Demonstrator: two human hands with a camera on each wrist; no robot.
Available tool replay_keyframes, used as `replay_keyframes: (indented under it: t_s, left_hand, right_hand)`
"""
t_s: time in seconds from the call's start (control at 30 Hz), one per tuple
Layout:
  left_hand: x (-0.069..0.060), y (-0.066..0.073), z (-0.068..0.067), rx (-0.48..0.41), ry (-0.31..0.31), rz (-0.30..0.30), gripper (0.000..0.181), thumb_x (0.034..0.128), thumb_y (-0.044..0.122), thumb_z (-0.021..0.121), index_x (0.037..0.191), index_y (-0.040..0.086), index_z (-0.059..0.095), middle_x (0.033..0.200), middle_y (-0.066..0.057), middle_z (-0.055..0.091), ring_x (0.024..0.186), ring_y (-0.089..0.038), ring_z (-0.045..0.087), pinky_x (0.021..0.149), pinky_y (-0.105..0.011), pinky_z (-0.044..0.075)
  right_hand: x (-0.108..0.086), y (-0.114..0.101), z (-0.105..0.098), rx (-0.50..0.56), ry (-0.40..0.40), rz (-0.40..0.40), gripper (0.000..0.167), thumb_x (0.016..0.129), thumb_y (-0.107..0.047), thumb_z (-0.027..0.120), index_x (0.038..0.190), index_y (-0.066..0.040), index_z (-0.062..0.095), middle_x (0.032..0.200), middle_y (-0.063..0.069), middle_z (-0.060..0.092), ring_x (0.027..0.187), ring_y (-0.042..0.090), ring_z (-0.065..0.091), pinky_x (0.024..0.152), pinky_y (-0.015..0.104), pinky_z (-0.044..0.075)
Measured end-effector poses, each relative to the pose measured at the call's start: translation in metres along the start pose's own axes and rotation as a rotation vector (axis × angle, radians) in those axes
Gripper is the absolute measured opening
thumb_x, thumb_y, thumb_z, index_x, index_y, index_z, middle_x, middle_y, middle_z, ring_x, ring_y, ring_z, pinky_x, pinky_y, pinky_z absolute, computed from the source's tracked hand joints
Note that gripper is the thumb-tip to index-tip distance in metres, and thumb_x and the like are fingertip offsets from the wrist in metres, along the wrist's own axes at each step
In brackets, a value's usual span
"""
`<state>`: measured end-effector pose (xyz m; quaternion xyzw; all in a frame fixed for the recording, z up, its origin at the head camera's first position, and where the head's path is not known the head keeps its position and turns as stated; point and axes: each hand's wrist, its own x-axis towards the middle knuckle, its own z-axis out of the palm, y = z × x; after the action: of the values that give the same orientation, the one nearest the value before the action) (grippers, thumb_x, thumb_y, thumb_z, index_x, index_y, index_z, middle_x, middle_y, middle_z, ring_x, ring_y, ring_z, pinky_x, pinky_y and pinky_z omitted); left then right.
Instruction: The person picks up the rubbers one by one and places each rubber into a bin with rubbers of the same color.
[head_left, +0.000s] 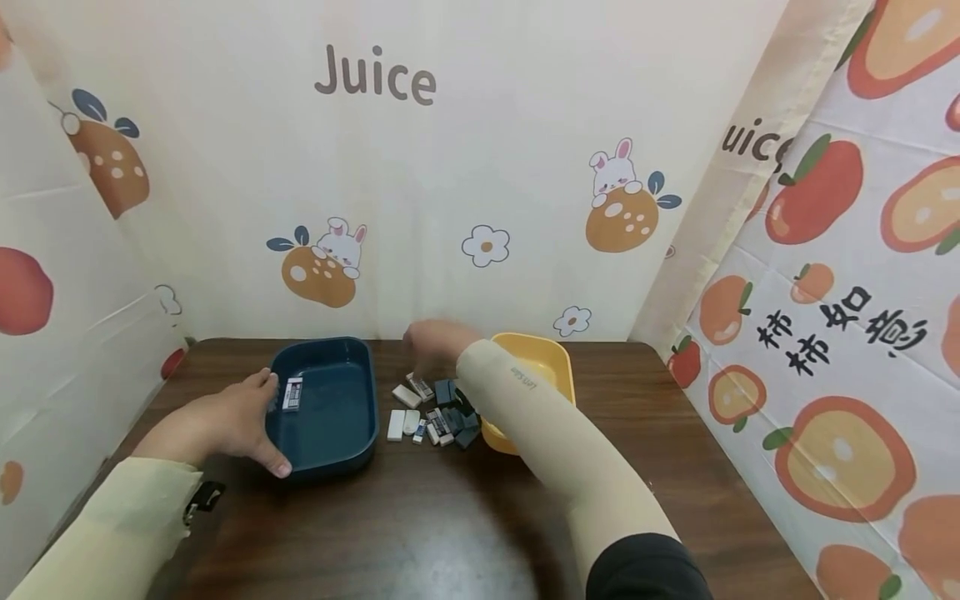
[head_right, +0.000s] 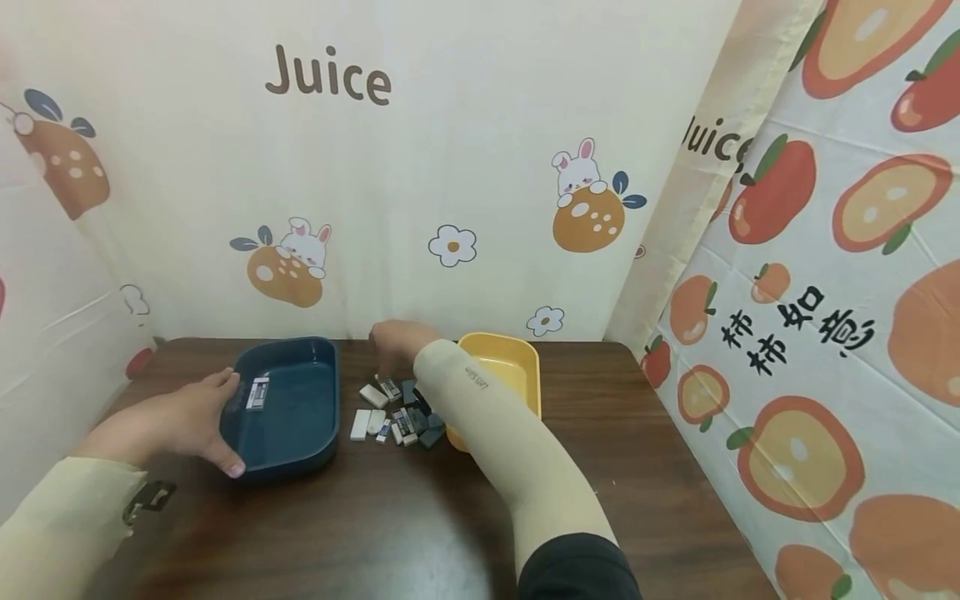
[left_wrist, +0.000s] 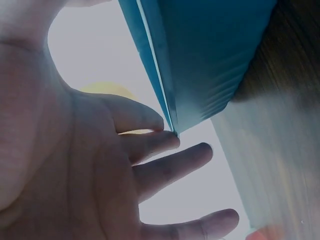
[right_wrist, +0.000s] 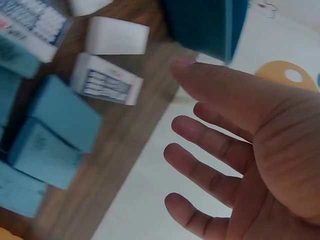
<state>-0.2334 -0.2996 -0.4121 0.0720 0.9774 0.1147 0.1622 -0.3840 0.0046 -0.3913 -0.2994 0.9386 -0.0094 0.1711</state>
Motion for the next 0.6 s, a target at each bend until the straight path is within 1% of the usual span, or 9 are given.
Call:
replay_keyframes:
  t_s: [0.07, 0.13, 0.17, 0.2, 0.27, 0.4, 0.5, 0.6]
  left_hand:
    - [-0.001, 0.000, -0.001, -0.008, -0.014, -0.004, 0.163, 0.0582, 0.071, 0.107, 0.164, -0.025, 0.028, 0.171, -0.056, 0.016, 0.147, -0.080, 0.038, 0.106, -0.089, 0.049]
    - [-0.001, 0.001, 0.000, -0.016, -0.025, -0.004, 0.161, 0.0593, 0.071, 0.106, 0.164, -0.025, 0.029, 0.171, -0.056, 0.014, 0.147, -0.080, 0.038, 0.106, -0.089, 0.050]
    - [0.000, 0.001, 0.000, -0.019, -0.029, -0.005, 0.161, 0.0594, 0.072, 0.106, 0.163, -0.025, 0.029, 0.172, -0.055, 0.013, 0.147, -0.080, 0.038, 0.106, -0.089, 0.050]
    - [0.000, 0.000, 0.000, -0.024, -0.032, -0.006, 0.161, 0.0596, 0.071, 0.106, 0.163, -0.025, 0.029, 0.172, -0.055, 0.012, 0.147, -0.080, 0.037, 0.106, -0.089, 0.050]
    - [0.001, -0.001, 0.001, -0.021, -0.032, -0.006, 0.162, 0.0596, 0.072, 0.106, 0.163, -0.026, 0.028, 0.172, -0.055, 0.011, 0.148, -0.080, 0.037, 0.107, -0.088, 0.050]
    - [0.001, -0.008, 0.005, 0.006, -0.005, 0.009, 0.162, 0.0605, 0.074, 0.104, 0.163, -0.026, 0.028, 0.171, -0.056, 0.014, 0.148, -0.080, 0.037, 0.105, -0.088, 0.051]
    - [0.002, -0.012, 0.007, 0.027, 0.023, 0.027, 0.162, 0.0605, 0.075, 0.103, 0.163, -0.025, 0.029, 0.171, -0.055, 0.015, 0.146, -0.081, 0.039, 0.103, -0.088, 0.052]
    - [0.004, -0.015, 0.008, 0.033, 0.037, 0.042, 0.165, 0.0596, 0.077, 0.103, 0.164, -0.025, 0.027, 0.172, -0.055, 0.014, 0.146, -0.081, 0.039, 0.102, -0.088, 0.052]
  right_hand:
    - [0.001, 0.000, 0.006, -0.040, -0.015, 0.004, 0.045, 0.095, -0.026, 0.095, 0.135, -0.019, 0.075, 0.127, -0.004, 0.078, 0.110, 0.016, 0.072, 0.095, 0.034, 0.064]
    - [0.003, 0.001, 0.012, -0.057, -0.041, 0.009, 0.039, 0.093, -0.024, 0.097, 0.125, -0.019, 0.075, 0.114, -0.006, 0.077, 0.099, 0.016, 0.071, 0.086, 0.033, 0.063]
    - [0.006, 0.002, 0.017, -0.079, -0.046, -0.007, 0.036, 0.093, -0.024, 0.097, 0.121, -0.018, 0.075, 0.110, -0.005, 0.076, 0.095, 0.015, 0.070, 0.082, 0.033, 0.062]
    - [0.008, 0.002, 0.020, -0.086, -0.054, -0.019, 0.034, 0.093, -0.023, 0.097, 0.120, -0.017, 0.077, 0.108, -0.005, 0.077, 0.093, 0.015, 0.069, 0.081, 0.033, 0.063]
    - [0.011, 0.003, 0.027, -0.098, -0.066, -0.048, 0.034, 0.093, -0.022, 0.097, 0.121, -0.015, 0.078, 0.111, -0.004, 0.079, 0.092, 0.015, 0.071, 0.083, 0.033, 0.064]
    - [0.015, 0.002, 0.035, -0.116, -0.060, -0.092, 0.044, 0.092, -0.021, 0.098, 0.132, -0.014, 0.080, 0.128, -0.001, 0.081, 0.102, 0.014, 0.074, 0.094, 0.035, 0.067]
    - [0.015, 0.002, 0.037, -0.111, -0.055, -0.093, 0.049, 0.091, -0.018, 0.099, 0.136, -0.016, 0.080, 0.138, 0.000, 0.080, 0.112, 0.015, 0.076, 0.100, 0.037, 0.067]
    - [0.016, 0.002, 0.038, -0.110, -0.062, -0.086, 0.050, 0.090, -0.018, 0.100, 0.136, -0.017, 0.081, 0.140, 0.000, 0.080, 0.117, 0.016, 0.076, 0.102, 0.037, 0.067]
